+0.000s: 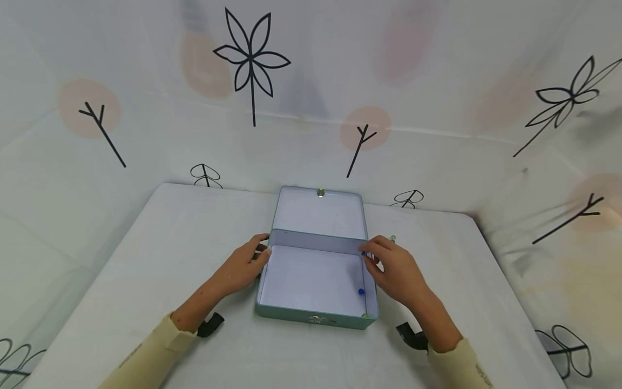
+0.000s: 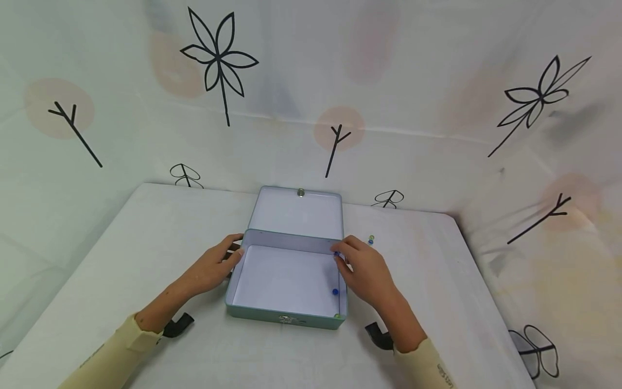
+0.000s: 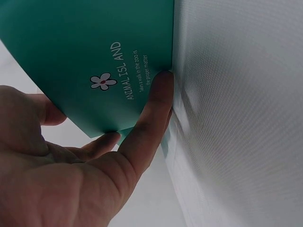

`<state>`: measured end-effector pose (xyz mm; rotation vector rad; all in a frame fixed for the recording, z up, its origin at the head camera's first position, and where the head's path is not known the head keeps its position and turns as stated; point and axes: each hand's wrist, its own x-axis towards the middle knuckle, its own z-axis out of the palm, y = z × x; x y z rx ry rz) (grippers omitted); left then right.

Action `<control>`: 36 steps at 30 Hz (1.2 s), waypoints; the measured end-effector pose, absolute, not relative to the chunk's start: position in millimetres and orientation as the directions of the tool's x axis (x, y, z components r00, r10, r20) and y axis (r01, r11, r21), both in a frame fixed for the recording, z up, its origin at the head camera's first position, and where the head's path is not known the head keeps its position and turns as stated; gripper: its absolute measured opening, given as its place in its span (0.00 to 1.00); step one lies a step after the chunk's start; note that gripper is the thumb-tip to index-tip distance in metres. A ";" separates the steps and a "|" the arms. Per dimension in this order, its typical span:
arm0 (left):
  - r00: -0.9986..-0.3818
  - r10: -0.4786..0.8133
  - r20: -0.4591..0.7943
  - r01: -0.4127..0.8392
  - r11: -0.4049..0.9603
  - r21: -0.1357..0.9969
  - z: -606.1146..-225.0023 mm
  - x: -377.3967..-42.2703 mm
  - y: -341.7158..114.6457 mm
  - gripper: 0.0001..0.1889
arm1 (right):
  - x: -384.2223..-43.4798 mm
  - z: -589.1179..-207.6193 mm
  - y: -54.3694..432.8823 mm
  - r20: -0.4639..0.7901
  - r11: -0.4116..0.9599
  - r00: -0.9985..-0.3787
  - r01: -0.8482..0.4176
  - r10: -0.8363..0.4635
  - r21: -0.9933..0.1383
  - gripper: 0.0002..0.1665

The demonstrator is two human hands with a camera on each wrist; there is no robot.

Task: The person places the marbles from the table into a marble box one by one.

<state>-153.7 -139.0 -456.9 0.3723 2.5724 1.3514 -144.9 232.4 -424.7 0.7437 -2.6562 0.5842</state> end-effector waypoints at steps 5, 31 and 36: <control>-0.946 0.317 -0.071 0.123 0.552 0.825 -456.6 -153.5 -138.7 0.31 | -140.8 -424.1 225.7 0.384 0.783 -0.815 -0.552 -0.434 -0.287 0.14; -0.946 0.314 -0.078 0.118 0.559 0.821 -456.1 -153.6 -138.2 0.32 | -134.5 -428.4 209.5 0.419 0.705 -0.725 -0.669 -0.547 -0.236 0.17; -0.946 0.314 -0.079 0.116 0.558 0.821 -456.0 -153.6 -137.7 0.31 | -136.5 -424.6 216.1 0.429 0.719 -0.744 -0.645 -0.512 -0.261 0.17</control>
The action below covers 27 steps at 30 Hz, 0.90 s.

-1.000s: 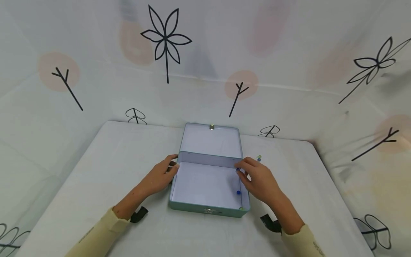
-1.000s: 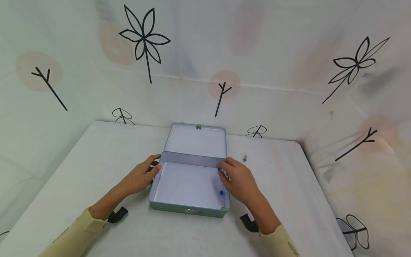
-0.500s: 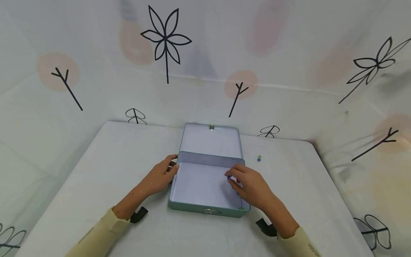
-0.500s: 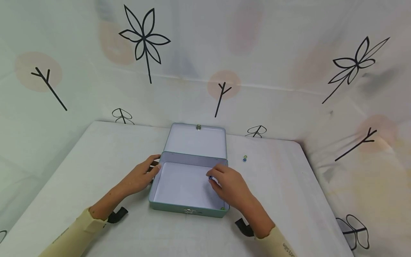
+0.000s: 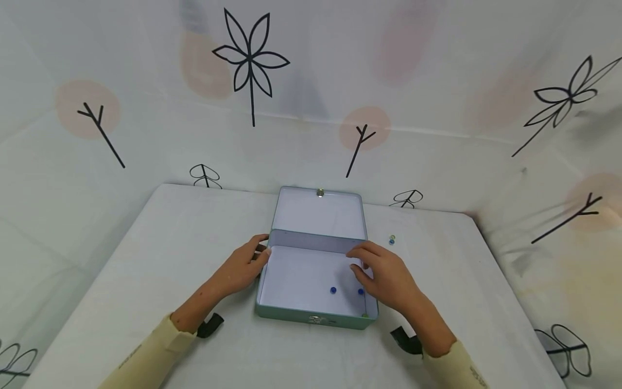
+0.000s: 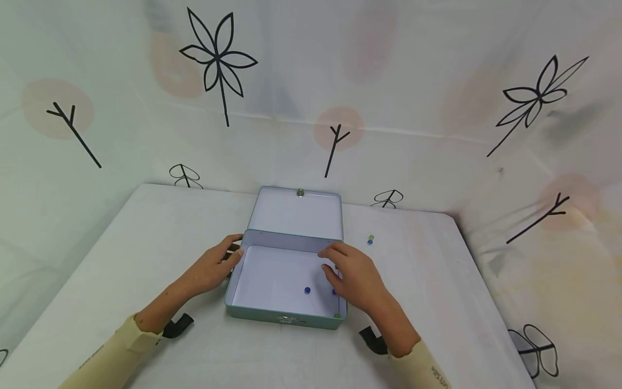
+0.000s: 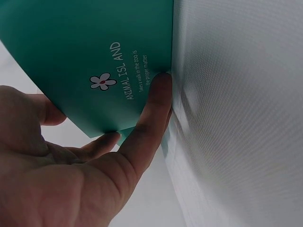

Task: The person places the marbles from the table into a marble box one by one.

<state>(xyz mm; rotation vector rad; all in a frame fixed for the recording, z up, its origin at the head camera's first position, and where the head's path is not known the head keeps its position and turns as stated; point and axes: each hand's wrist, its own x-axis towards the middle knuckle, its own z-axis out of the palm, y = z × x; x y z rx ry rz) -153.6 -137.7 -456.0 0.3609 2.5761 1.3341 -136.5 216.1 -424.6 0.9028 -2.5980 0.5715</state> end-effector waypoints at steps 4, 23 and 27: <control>-0.947 0.311 -0.081 0.115 0.563 0.819 -456.0 -153.7 -137.3 0.31 | -138.1 -422.4 221.3 0.440 0.734 -0.758 -0.624 -0.482 -0.270 0.16; -0.947 0.313 -0.079 0.117 0.561 0.819 -457.2 -154.1 -137.8 0.31 | -169.0 -441.9 259.3 0.566 0.794 -0.758 -0.543 -0.325 -0.272 0.21; -0.947 0.313 -0.075 0.121 0.562 0.819 -458.1 -154.4 -138.3 0.31 | -174.7 -447.2 267.6 0.571 0.822 -0.772 -0.500 -0.280 -0.272 0.21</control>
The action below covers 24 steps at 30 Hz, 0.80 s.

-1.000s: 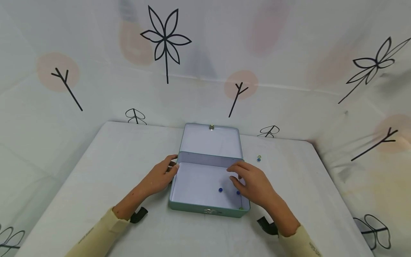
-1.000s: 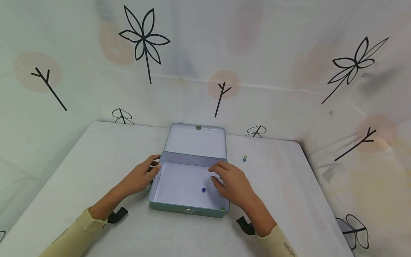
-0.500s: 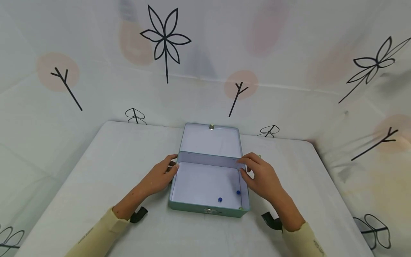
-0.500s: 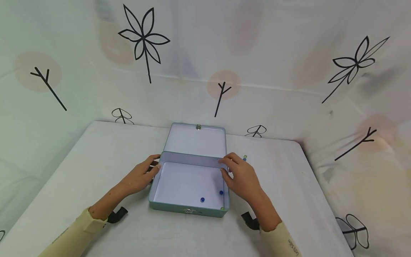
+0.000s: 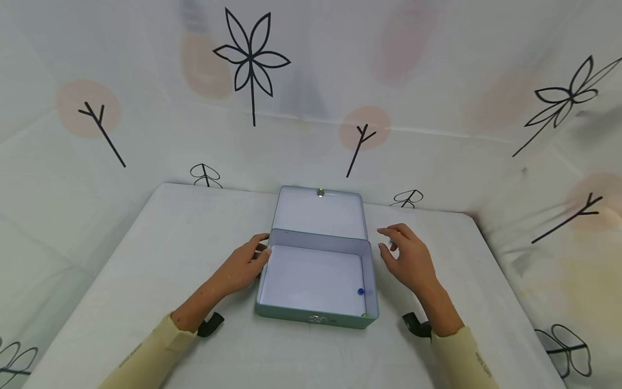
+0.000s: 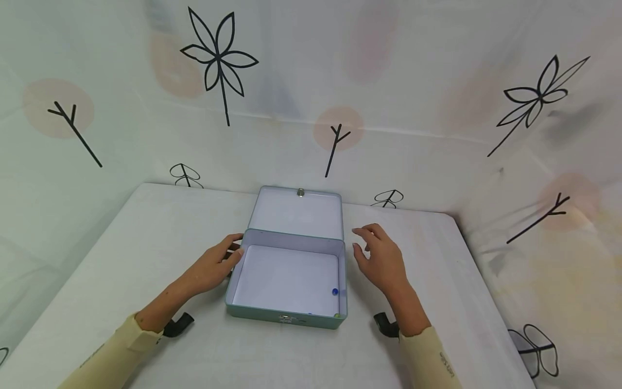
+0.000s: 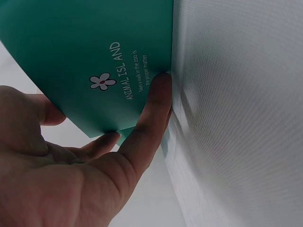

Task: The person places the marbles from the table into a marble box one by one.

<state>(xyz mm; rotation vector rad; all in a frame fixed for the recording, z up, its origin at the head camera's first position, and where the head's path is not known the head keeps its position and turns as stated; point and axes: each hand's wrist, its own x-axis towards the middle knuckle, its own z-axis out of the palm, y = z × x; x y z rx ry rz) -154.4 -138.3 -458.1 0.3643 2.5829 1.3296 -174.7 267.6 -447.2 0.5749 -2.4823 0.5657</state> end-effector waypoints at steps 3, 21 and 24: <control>-0.947 0.313 -0.076 0.120 0.563 0.818 -458.3 -154.5 -138.3 0.31 | -178.2 -452.0 273.6 0.559 0.848 -0.792 -0.455 -0.245 -0.272 0.22; -0.945 0.315 -0.083 0.114 0.559 0.822 -457.7 -153.7 -139.0 0.32 | -194.2 -477.7 302.4 0.388 0.900 -0.915 -0.258 -0.111 -0.350 0.18; -0.946 0.314 -0.082 0.114 0.558 0.822 -457.5 -153.5 -139.2 0.32 | -196.1 -478.8 305.8 0.343 0.906 -0.935 -0.218 -0.088 -0.363 0.17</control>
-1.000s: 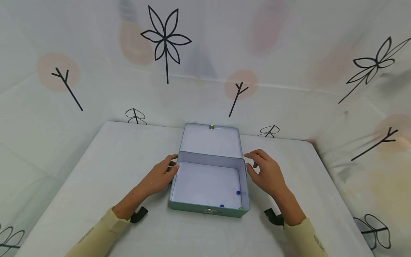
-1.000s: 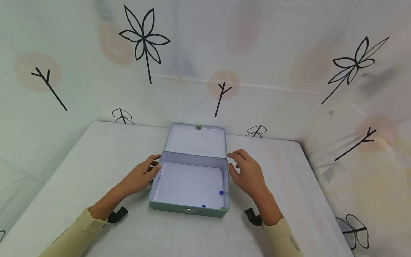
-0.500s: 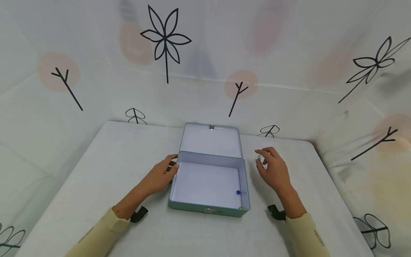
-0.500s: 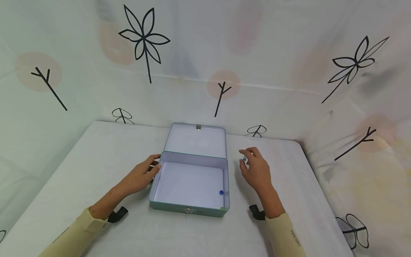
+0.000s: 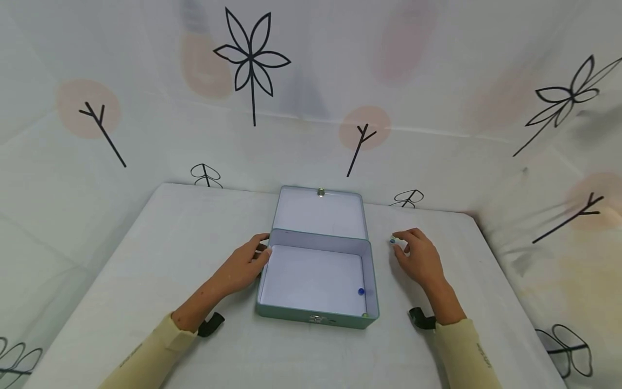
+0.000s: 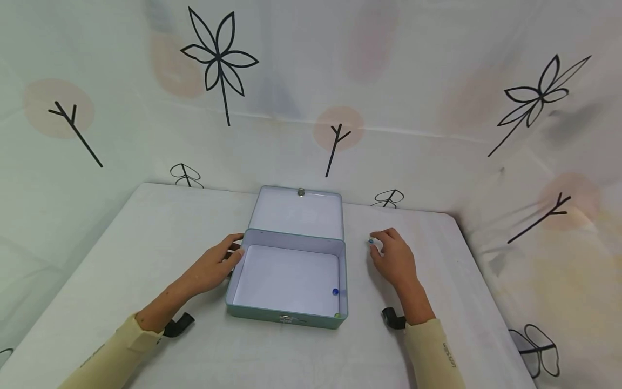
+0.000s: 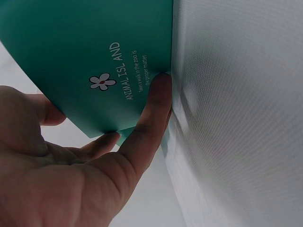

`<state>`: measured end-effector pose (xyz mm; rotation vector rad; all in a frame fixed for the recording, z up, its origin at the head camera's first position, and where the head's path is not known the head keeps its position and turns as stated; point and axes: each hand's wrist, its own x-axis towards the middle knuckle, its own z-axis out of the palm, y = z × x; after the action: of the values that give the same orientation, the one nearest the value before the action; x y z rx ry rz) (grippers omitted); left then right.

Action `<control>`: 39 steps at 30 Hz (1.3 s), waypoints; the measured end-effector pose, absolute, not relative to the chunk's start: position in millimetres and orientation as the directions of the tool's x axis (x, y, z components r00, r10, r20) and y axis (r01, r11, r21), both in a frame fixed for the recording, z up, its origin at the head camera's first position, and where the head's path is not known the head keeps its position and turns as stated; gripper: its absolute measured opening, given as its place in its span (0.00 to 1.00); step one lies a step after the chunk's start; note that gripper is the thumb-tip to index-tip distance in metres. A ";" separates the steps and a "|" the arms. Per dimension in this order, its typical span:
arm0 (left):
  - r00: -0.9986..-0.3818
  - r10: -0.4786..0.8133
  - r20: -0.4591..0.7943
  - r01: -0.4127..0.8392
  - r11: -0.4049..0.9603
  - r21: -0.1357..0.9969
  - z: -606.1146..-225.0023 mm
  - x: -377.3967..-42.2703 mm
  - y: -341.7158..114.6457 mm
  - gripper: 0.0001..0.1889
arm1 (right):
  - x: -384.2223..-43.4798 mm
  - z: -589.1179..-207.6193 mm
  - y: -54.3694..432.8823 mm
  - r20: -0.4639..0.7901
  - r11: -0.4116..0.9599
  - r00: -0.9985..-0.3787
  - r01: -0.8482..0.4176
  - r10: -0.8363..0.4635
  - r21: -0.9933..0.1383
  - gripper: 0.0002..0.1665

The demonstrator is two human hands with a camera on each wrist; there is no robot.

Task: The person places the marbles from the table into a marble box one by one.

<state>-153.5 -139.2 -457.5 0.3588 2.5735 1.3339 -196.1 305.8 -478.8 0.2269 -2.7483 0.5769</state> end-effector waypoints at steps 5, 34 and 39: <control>-0.947 0.311 -0.084 0.113 0.563 0.819 -457.5 -153.9 -138.7 0.31 | -200.0 -480.1 310.0 0.270 0.912 -0.960 -0.171 -0.070 -0.373 0.17; -0.946 0.312 -0.085 0.112 0.564 0.818 -456.2 -153.2 -139.1 0.32 | -209.8 -484.6 312.6 0.158 0.904 -0.984 -0.138 -0.079 -0.404 0.08; -0.945 0.318 -0.072 0.129 0.567 0.814 -456.4 -153.0 -139.8 0.32 | -207.7 -482.9 312.4 0.153 0.909 -0.985 -0.133 -0.078 -0.395 0.08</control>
<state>-153.0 -139.8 -456.4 0.3752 2.5891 1.3192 -207.7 312.4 -482.9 0.1633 -2.9375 0.6216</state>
